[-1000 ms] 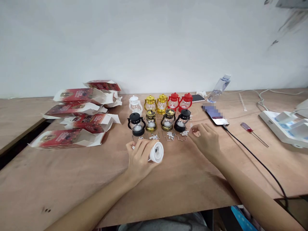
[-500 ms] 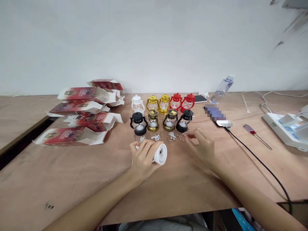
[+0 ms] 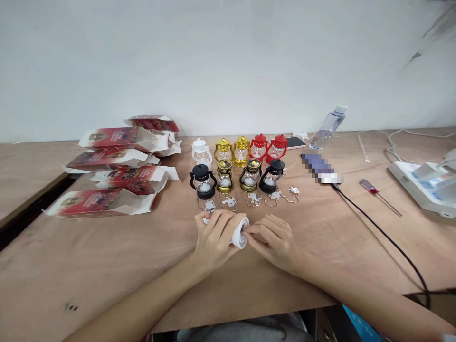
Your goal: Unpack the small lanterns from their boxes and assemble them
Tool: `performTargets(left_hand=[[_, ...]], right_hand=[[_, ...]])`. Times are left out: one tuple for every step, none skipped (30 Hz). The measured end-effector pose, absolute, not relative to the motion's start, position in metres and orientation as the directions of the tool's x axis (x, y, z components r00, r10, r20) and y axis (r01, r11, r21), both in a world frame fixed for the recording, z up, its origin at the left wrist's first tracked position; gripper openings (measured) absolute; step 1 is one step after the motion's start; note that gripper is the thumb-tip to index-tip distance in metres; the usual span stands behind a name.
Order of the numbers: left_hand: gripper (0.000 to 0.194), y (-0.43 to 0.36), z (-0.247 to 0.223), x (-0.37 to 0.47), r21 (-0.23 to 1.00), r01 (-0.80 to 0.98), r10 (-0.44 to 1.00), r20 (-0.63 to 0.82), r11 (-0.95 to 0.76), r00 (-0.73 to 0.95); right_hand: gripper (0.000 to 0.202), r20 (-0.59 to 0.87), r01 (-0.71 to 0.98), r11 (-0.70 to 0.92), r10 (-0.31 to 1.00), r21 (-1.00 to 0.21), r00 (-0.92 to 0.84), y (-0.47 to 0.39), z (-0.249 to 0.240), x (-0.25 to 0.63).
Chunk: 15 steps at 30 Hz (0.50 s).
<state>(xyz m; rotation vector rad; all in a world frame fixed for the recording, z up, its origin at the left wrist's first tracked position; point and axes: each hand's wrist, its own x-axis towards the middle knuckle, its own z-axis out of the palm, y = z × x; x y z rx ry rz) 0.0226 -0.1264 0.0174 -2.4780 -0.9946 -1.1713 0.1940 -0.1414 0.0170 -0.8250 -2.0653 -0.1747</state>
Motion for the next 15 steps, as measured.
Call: performTargets(left_hand=[[0.019, -0.1265, 0.0174, 0.0229, 0.072, 0.663, 0.476, 0.754, -0.745, 0.453], [0.019, -0.1268, 0.0175, 0.0232, 0.063, 0.663, 0.469, 0.757, -0.746, 0.455], [0.019, -0.1272, 0.0174, 0.0234, 0.055, 0.662, 0.462, 0.760, -0.747, 0.458], [0.019, -0.1276, 0.0174, 0.0237, 0.046, 0.660, 0.453, 0.763, -0.750, 0.461], [0.019, -0.1280, 0.0174, 0.0239, 0.037, 0.657, 0.442, 0.768, -0.753, 0.463], [0.019, -0.1283, 0.0174, 0.0241, 0.029, 0.656, 0.434, 0.772, -0.754, 0.464], [0.019, -0.1285, 0.0174, 0.0242, 0.024, 0.655, 0.428, 0.775, -0.755, 0.466], [0.019, -0.1287, 0.0174, 0.0243, 0.020, 0.654, 0.425, 0.775, -0.756, 0.467], [0.019, -0.1287, 0.0176, 0.0243, 0.017, 0.654, 0.425, 0.773, -0.756, 0.471], [0.019, -0.1286, 0.0178, 0.0242, 0.016, 0.654, 0.427, 0.770, -0.756, 0.474], [0.019, -0.1285, 0.0181, 0.0242, 0.014, 0.654, 0.428, 0.767, -0.756, 0.478], [0.019, -0.1284, 0.0185, 0.0241, 0.012, 0.654, 0.428, 0.765, -0.757, 0.481], [0.019, -0.1283, 0.0189, 0.0239, 0.008, 0.652, 0.425, 0.764, -0.758, 0.485], [0.019, -0.1282, 0.0194, 0.0239, 0.004, 0.650, 0.423, 0.763, -0.760, 0.489], [0.020, -0.1282, 0.0199, 0.0238, 0.002, 0.648, 0.421, 0.762, -0.762, 0.492]], right_hand=[[0.011, 0.778, 0.621, 0.765, 0.490, -0.168, -0.392, -0.1418, 0.0167, 0.1935], [0.011, 0.780, 0.628, 0.762, 0.487, -0.159, -0.393, -0.1421, 0.0166, 0.1930], [0.011, 0.782, 0.632, 0.760, 0.482, -0.149, -0.396, -0.1424, 0.0167, 0.1926], [0.012, 0.784, 0.633, 0.761, 0.476, -0.139, -0.400, -0.1425, 0.0169, 0.1923], [0.012, 0.786, 0.632, 0.764, 0.469, -0.131, -0.403, -0.1425, 0.0173, 0.1921], [0.012, 0.786, 0.630, 0.766, 0.465, -0.127, -0.407, -0.1423, 0.0178, 0.1921], [0.012, 0.787, 0.625, 0.770, 0.461, -0.125, -0.410, -0.1420, 0.0183, 0.1922], [0.012, 0.786, 0.619, 0.775, 0.460, -0.128, -0.414, -0.1416, 0.0188, 0.1925], [0.012, 0.783, 0.614, 0.778, 0.461, -0.132, -0.417, -0.1412, 0.0194, 0.1929], [0.012, 0.780, 0.608, 0.782, 0.464, -0.138, -0.420, -0.1409, 0.0199, 0.1935], [0.012, 0.776, 0.603, 0.785, 0.467, -0.143, -0.425, -0.1407, 0.0205, 0.1941], [0.012, 0.774, 0.597, 0.789, 0.466, -0.145, -0.428, -0.1407, 0.0210, 0.1946], [0.012, 0.771, 0.592, 0.793, 0.466, -0.147, -0.434, -0.1407, 0.0216, 0.1951], [0.012, 0.768, 0.587, 0.796, 0.467, -0.148, -0.439, -0.1408, 0.0221, 0.1955], [0.011, 0.764, 0.583, 0.798, 0.467, -0.149, -0.444, -0.1409, 0.0225, 0.1957]])
